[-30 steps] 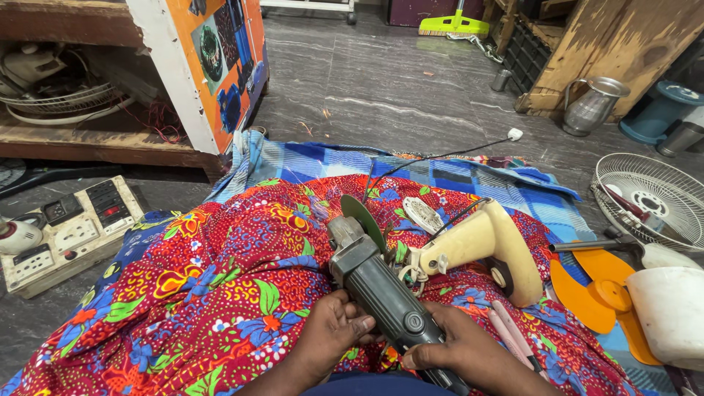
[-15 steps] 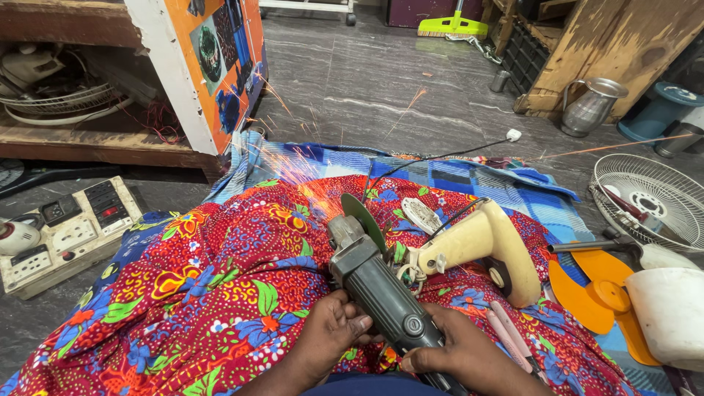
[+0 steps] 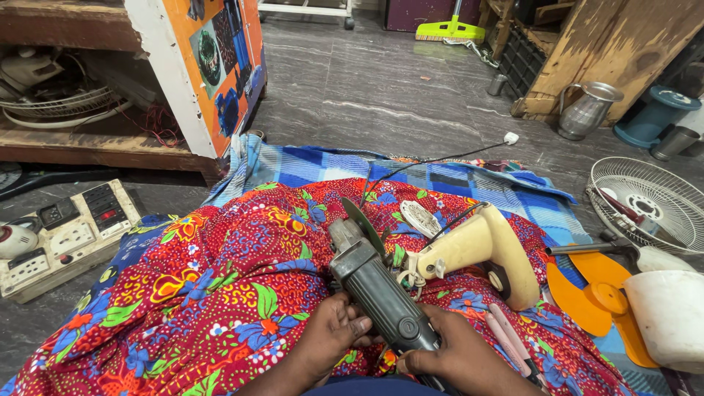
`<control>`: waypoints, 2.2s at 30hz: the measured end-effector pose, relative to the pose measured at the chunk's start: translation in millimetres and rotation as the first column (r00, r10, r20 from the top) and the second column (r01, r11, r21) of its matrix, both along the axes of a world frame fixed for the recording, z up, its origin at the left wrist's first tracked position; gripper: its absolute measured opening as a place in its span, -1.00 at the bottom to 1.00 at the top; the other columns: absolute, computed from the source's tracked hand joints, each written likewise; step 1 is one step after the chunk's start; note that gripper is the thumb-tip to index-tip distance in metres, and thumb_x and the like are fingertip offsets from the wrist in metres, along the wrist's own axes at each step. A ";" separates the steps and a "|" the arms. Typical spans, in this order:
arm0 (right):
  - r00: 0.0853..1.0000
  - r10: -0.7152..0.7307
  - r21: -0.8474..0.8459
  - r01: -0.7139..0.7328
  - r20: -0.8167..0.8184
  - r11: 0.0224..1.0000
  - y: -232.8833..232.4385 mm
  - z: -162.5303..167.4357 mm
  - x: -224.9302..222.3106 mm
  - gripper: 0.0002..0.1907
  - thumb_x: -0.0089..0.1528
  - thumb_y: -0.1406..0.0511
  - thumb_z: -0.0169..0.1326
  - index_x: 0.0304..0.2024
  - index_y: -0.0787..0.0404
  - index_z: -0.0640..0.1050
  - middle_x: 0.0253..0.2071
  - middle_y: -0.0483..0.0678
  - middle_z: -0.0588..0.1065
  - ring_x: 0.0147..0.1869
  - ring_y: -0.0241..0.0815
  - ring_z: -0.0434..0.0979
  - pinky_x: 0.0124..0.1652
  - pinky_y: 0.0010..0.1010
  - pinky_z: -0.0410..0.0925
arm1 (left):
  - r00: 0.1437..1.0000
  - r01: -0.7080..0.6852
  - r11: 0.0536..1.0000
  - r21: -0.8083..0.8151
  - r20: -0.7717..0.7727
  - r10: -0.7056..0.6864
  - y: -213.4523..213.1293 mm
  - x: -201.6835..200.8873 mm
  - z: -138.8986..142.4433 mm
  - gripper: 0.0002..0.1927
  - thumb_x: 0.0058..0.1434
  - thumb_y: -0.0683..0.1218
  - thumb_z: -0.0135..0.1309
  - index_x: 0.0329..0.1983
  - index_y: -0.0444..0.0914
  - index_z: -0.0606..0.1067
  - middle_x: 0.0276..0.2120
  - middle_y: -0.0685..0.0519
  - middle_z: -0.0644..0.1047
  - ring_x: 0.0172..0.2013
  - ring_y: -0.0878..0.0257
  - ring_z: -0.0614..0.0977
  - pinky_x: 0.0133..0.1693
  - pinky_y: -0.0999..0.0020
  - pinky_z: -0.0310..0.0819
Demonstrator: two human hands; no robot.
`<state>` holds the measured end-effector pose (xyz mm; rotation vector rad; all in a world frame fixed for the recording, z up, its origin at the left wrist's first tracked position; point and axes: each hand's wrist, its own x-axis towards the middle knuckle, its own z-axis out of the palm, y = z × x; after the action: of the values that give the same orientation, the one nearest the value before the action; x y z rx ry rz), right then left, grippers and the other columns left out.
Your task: The person uses a screwdriver to adjust a small electric motor held on their lap, then uses an angle grinder to grind the motor's metal housing, producing sparks. The person repeatedly grinds the same area of the motor while seated on the floor.
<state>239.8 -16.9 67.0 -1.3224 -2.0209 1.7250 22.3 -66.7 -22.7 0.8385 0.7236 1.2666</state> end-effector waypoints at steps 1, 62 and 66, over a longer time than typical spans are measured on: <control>1.000 0.003 0.002 -0.003 0.024 1.000 0.5 -0.4 -0.3 -0.38 -0.10 0.30 0.29 0.05 0.27 0.59 -0.36 -0.03 0.63 -0.30 -0.28 0.61 -0.25 -0.45 0.45 | 1.000 0.003 1.000 -0.004 -0.002 -0.003 0.4 -0.1 -0.2 -0.47 0.27 -0.09 0.11 0.24 -0.37 0.29 0.03 -0.10 0.59 0.00 0.15 0.68 -0.01 0.19 0.66; 0.999 0.042 0.009 -0.042 0.001 0.999 1.9 7.2 -4.0 -0.42 -0.11 0.29 0.30 -0.01 0.28 0.58 -0.41 -0.04 0.63 -0.38 -0.27 0.63 -0.31 -0.43 0.48 | 0.999 -0.022 0.999 -0.032 -0.027 0.021 -3.2 -2.7 -2.8 -0.54 0.27 -0.14 0.08 0.19 -0.39 0.30 0.03 -0.13 0.61 0.01 0.07 0.69 -0.01 0.10 0.67; 0.999 0.041 -0.005 -0.041 -0.007 0.999 2.5 5.8 -3.4 -0.48 -0.10 0.30 0.32 -0.08 0.32 0.59 -0.43 -0.06 0.63 -0.39 -0.30 0.63 -0.32 -0.45 0.48 | 1.000 -0.012 0.999 -0.038 -0.017 0.011 -1.9 -2.1 -3.4 -0.54 0.28 -0.16 0.06 0.21 -0.39 0.29 0.05 -0.14 0.60 0.03 0.07 0.68 0.00 0.09 0.68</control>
<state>236.4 -14.4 72.8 -1.2835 -2.0549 1.7509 20.2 -68.6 -26.1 0.8159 0.7642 1.2541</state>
